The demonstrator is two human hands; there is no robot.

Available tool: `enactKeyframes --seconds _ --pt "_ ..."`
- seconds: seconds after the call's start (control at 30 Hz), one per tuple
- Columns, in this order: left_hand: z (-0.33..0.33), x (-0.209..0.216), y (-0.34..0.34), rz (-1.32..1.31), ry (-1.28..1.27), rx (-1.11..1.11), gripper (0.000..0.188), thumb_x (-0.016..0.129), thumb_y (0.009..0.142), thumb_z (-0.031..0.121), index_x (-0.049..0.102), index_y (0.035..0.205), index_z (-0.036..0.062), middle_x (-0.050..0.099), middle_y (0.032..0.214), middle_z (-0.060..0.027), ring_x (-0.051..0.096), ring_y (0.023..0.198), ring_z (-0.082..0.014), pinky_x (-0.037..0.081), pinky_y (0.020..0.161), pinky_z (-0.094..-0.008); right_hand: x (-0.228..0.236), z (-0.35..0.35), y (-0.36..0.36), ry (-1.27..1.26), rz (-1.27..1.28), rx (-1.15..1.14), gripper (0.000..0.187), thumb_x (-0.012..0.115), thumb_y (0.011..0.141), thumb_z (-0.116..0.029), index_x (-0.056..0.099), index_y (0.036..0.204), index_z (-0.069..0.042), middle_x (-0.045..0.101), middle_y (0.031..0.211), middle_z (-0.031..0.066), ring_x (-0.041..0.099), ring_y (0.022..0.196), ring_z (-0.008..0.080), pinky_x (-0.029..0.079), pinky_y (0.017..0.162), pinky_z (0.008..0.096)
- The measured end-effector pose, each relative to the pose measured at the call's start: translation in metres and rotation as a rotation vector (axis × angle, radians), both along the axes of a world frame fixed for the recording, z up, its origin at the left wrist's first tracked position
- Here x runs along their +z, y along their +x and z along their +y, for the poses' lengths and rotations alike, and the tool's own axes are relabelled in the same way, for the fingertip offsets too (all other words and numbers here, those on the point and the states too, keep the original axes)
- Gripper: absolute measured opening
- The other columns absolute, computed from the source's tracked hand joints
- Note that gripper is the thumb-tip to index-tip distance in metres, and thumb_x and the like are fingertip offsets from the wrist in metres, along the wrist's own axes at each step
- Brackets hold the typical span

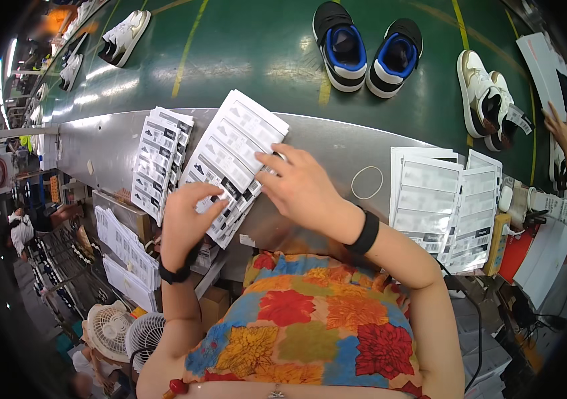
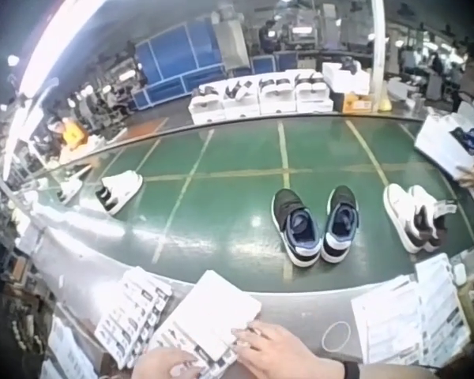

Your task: The recorder checks shoe labels and sizes against physical shoes on a manufacturing conveyor belt, then places tags on the shoes.

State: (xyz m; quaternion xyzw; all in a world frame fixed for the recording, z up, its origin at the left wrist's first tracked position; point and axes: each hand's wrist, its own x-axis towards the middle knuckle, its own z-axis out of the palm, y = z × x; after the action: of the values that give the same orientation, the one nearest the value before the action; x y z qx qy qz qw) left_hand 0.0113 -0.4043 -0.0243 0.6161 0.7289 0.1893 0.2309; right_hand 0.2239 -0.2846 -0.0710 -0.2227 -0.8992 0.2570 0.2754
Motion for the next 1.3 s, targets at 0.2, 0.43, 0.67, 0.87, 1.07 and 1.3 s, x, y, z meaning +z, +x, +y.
enactKeyframes --seconds 0.2,0.43,0.67,0.87,1.07,1.3 --pt "-0.033 -0.062 0.033 0.168 0.250 0.134 0.024 0.076 0.075 0.010 0.069 0.097 0.0030 0.067 0.101 -0.0129 0.065 0.088 -0.0304 0.052 0.077 -0.0374 -0.025 -0.009 -0.026 0.103 -0.257 0.173 0.024 0.067 0.083 -0.016 0.065 0.106 -0.008 0.063 0.122 0.0056 0.048 0.125 0.0315 0.039 0.101 0.0485" --pt "-0.038 -0.079 0.037 0.456 0.398 -0.098 0.022 0.072 0.078 0.005 0.067 0.098 -0.0037 0.066 0.095 -0.0170 0.067 0.077 -0.0330 0.054 0.067 -0.0360 -0.023 -0.010 -0.021 0.088 -0.353 0.168 0.022 0.063 0.087 -0.019 0.066 0.107 -0.009 0.063 0.124 0.0036 0.047 0.128 0.0294 0.035 0.105 0.0508" --pt "-0.038 -0.062 0.040 0.249 0.258 -0.022 0.019 0.071 0.079 0.005 0.070 0.097 0.0009 0.066 0.089 -0.0110 0.066 0.072 -0.0278 0.052 0.062 -0.0323 -0.023 -0.007 -0.016 0.025 -0.303 0.179 0.018 0.065 0.085 -0.018 0.068 0.100 -0.009 0.067 0.117 0.0027 0.052 0.122 0.0285 0.039 0.099 0.0480" --pt "-0.037 -0.065 0.042 0.081 0.314 0.183 0.015 0.074 0.078 0.006 0.074 0.093 0.0041 0.066 0.082 -0.0088 0.065 0.074 -0.0235 0.051 0.066 -0.0309 -0.024 -0.007 -0.019 -0.020 -0.287 0.134 0.016 0.066 0.083 -0.017 0.070 0.096 -0.008 0.069 0.108 0.0038 0.056 0.116 0.0277 0.043 0.093 0.0428" --pt "-0.038 -0.077 0.048 -0.088 0.353 0.328 0.007 0.071 0.081 0.004 0.072 0.087 0.0013 0.065 0.083 -0.0098 0.064 0.074 -0.0211 0.050 0.068 -0.0303 -0.025 -0.007 -0.023 -0.029 -0.254 0.067 0.018 0.067 0.082 -0.017 0.072 0.097 -0.008 0.070 0.096 0.0052 0.060 0.107 0.0267 0.045 0.088 0.0415" --pt "-0.058 -0.095 0.022 -1.002 0.451 0.967 0.018 0.048 0.099 0.012 0.055 0.104 -0.0046 0.064 0.104 -0.0173 0.066 0.089 -0.0248 0.057 0.082 -0.0375 -0.022 -0.007 -0.027 -0.043 -0.297 0.055 0.016 0.067 0.082 -0.018 0.074 0.093 -0.009 0.070 0.090 0.0080 0.061 0.106 0.0250 0.045 0.089 0.0411"
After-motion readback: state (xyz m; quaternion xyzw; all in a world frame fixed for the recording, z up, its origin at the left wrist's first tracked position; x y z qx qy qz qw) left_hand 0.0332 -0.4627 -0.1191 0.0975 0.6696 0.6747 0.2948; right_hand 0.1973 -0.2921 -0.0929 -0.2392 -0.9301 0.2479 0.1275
